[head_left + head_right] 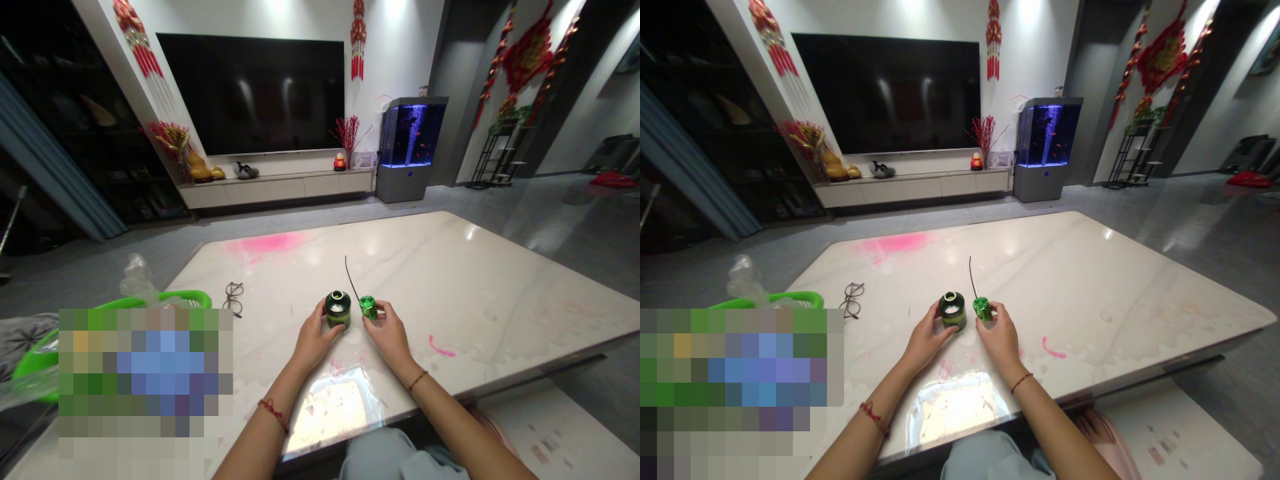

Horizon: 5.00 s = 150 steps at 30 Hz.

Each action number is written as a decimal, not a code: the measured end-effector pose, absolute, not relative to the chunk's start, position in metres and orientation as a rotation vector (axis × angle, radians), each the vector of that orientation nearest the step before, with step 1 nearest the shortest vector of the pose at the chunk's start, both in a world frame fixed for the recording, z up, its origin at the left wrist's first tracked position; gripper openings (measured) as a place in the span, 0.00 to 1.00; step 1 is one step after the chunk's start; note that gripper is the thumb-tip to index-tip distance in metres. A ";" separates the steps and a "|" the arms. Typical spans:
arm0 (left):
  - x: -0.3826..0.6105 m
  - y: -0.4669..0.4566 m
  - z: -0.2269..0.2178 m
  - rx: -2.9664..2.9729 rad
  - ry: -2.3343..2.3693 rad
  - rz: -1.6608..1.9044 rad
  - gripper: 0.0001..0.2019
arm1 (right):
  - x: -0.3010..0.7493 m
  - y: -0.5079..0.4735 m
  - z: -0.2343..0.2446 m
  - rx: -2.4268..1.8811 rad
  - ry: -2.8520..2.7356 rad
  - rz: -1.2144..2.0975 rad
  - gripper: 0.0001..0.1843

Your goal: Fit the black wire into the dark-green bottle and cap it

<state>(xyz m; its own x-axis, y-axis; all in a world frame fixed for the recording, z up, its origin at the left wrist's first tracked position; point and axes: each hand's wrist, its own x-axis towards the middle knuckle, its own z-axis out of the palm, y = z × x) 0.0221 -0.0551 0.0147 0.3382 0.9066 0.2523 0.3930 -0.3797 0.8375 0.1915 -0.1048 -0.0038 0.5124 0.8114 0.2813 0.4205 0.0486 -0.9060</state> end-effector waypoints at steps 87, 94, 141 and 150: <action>0.033 -0.069 0.011 2.351 0.987 1.121 0.18 | 0.182 -0.112 0.013 -1.399 -1.385 0.417 0.17; 0.032 -0.069 0.013 2.195 0.995 1.138 0.18 | 0.181 -0.112 0.013 -1.337 -1.309 0.474 0.20; 0.031 -0.067 0.022 1.895 1.137 1.050 0.11 | 0.180 -0.112 0.012 -1.349 -1.423 0.382 0.17; 0.028 -0.069 0.023 2.022 1.181 1.044 0.12 | 0.180 -0.111 0.010 -1.378 -1.408 0.360 0.16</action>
